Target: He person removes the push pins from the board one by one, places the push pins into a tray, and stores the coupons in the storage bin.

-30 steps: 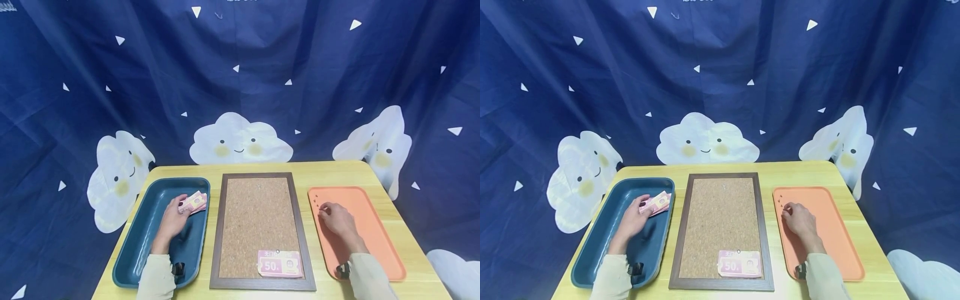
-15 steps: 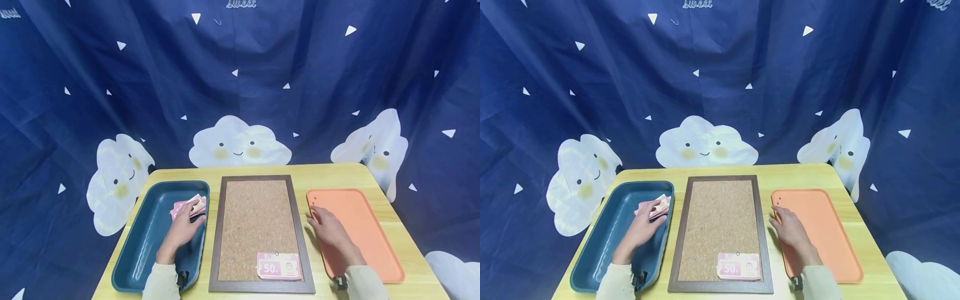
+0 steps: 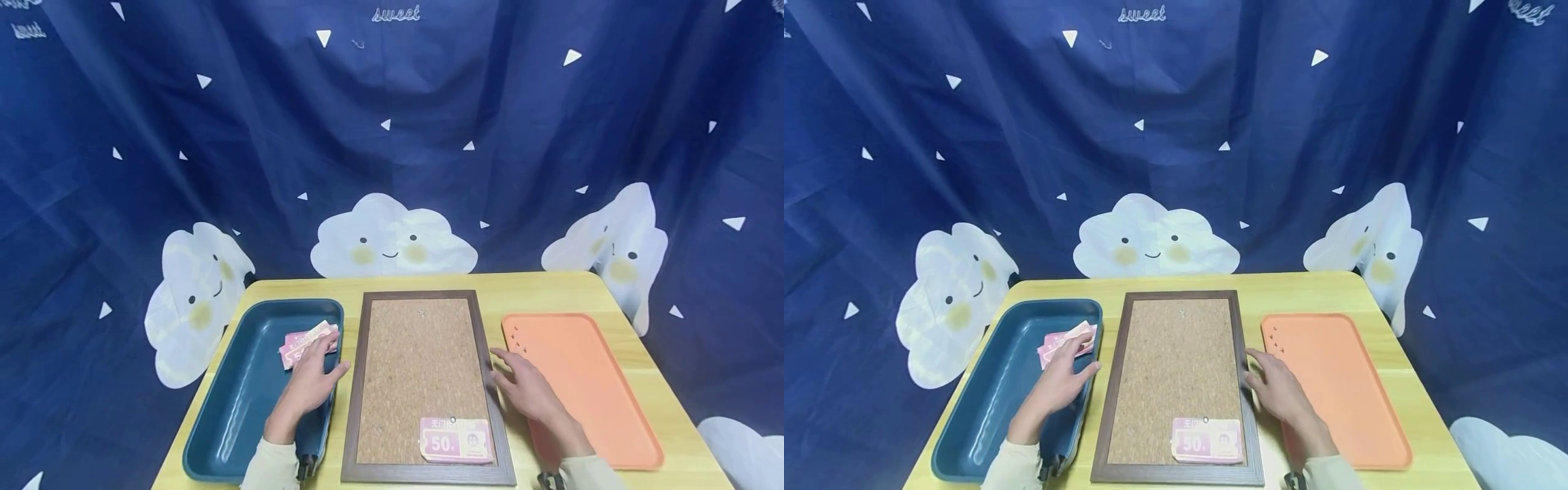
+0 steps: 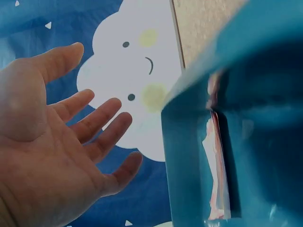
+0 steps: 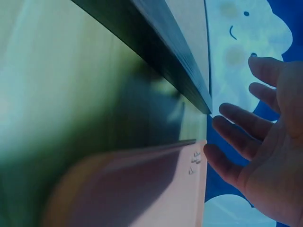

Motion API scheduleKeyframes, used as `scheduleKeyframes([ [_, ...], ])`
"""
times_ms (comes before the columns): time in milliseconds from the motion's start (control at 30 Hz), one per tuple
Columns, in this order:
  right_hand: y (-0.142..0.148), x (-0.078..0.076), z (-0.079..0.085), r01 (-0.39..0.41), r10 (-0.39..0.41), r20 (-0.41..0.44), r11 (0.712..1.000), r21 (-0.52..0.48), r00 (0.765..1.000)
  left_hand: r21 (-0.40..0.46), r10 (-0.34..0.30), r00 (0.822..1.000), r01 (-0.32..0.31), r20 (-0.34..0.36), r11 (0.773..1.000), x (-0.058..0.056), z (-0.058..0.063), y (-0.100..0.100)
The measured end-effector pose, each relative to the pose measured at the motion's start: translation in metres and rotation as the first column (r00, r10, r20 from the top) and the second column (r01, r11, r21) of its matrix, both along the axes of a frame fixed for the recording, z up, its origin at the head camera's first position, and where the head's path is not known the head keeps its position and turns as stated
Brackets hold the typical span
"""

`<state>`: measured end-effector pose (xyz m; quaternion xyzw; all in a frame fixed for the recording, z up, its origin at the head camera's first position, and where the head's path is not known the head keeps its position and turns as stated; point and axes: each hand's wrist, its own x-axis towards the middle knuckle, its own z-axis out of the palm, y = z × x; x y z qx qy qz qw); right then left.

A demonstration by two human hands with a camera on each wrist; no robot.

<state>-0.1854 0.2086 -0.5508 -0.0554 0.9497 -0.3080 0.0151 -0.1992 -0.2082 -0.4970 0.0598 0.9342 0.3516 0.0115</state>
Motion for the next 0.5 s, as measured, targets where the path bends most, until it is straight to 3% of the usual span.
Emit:
scheduleKeyframes([
  [500,-0.021,0.019,-0.007,-0.065,0.062,-0.069,0.997,-0.040,0.996,-0.006,-0.029,0.999,0.029,0.037,1.000,0.021,-0.008,0.035],
])
